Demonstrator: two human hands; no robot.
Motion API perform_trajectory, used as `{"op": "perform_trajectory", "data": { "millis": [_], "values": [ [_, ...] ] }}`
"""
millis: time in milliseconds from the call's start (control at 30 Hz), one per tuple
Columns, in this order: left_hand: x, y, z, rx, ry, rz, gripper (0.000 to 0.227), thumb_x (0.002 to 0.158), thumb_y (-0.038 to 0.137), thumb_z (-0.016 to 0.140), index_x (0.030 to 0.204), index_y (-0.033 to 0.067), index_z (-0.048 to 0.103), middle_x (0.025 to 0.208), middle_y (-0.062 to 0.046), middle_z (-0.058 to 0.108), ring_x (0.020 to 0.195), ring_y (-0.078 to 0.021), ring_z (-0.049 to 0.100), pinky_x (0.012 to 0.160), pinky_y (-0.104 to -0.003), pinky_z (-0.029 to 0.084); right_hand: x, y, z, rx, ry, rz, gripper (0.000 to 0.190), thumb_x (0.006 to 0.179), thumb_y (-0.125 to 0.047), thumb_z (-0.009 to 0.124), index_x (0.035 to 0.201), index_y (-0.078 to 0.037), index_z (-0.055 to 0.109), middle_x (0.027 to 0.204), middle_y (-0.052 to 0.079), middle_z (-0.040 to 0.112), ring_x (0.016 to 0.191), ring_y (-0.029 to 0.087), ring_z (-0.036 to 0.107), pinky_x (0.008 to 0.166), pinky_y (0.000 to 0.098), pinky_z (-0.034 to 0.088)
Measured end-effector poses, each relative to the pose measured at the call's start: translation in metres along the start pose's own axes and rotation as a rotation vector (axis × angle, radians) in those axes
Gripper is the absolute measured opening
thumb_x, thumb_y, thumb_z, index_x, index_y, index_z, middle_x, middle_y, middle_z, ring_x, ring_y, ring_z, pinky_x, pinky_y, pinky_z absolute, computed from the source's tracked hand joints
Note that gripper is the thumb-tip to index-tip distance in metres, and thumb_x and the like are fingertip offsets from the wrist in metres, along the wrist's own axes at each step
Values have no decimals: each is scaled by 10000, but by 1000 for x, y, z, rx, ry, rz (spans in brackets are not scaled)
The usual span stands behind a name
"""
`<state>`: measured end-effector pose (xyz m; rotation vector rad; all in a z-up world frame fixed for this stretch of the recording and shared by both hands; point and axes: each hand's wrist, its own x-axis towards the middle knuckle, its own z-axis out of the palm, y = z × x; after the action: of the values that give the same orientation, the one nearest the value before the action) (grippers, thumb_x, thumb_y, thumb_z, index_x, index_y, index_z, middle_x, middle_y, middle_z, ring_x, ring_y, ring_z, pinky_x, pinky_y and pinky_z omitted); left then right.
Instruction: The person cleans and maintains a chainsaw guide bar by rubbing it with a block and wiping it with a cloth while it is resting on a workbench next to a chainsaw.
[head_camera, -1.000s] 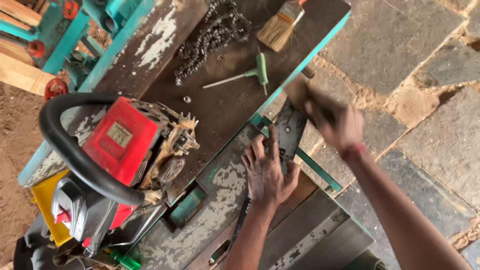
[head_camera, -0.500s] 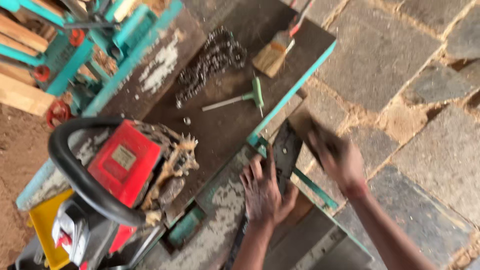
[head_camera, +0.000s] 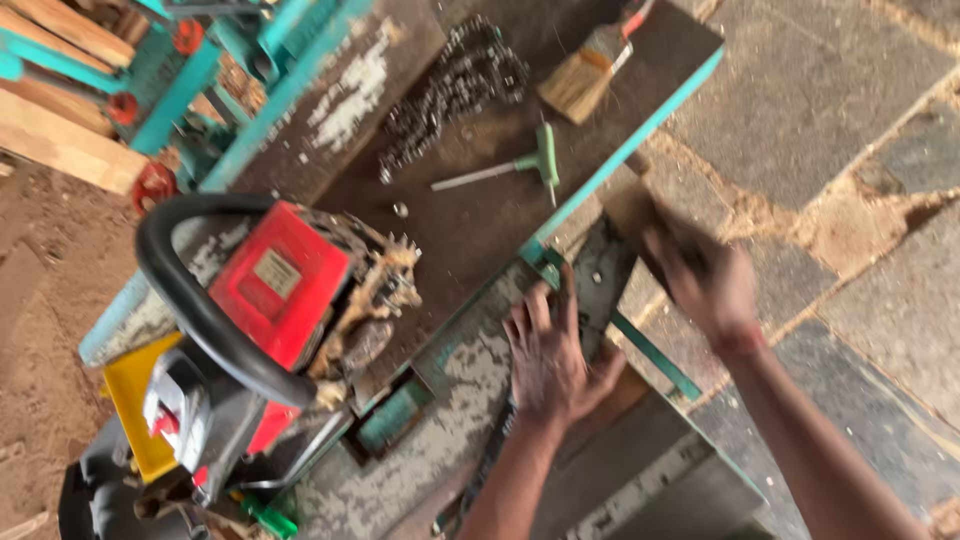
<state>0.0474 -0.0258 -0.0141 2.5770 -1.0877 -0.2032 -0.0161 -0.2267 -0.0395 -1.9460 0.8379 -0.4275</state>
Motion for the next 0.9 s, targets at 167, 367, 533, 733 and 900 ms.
{"op": "perform_trajectory", "data": {
  "millis": [167,367,533,733,900],
  "values": [
    [0,4,-2,-12,-5,-11,1051,827,581,688,1644,58,285,1346,-202,423,1174,-405,439,1035,-569,355,-26,0,-6,-112,43,-83,434,981,-403,688,1355,-186,720,1066,178,772,914,312,751,736,422,585],
    [2,-2,1,-17,24,-4,984,811,512,639,1610,50,299,1335,-225,418,1182,-419,439,1001,-579,350,10,8,9,-164,50,-66,418,983,-398,693,1359,-216,695,1043,164,762,884,312,771,688,422,600],
    [4,-3,-3,-111,75,-2,960,840,456,600,1643,39,279,1365,-221,426,1185,-409,441,1048,-563,351,-38,8,-3,-361,-148,-67,464,914,-382,699,1365,-276,715,931,169,770,727,324,756,676,426,605],
    [1,-11,12,-130,59,10,922,856,443,557,1618,7,278,1310,-212,421,1134,-389,445,1018,-561,361,13,16,11,-143,68,-119,403,1006,-380,699,1382,-236,698,996,136,762,777,273,770,693,406,590],
    [-6,-1,-2,-186,88,25,944,822,385,549,1632,-15,277,1337,-208,420,1148,-392,446,1071,-578,362,-58,-13,-2,-434,-249,69,413,917,-457,688,1324,-392,669,858,83,792,623,235,769,643,380,602]
  ]
}}
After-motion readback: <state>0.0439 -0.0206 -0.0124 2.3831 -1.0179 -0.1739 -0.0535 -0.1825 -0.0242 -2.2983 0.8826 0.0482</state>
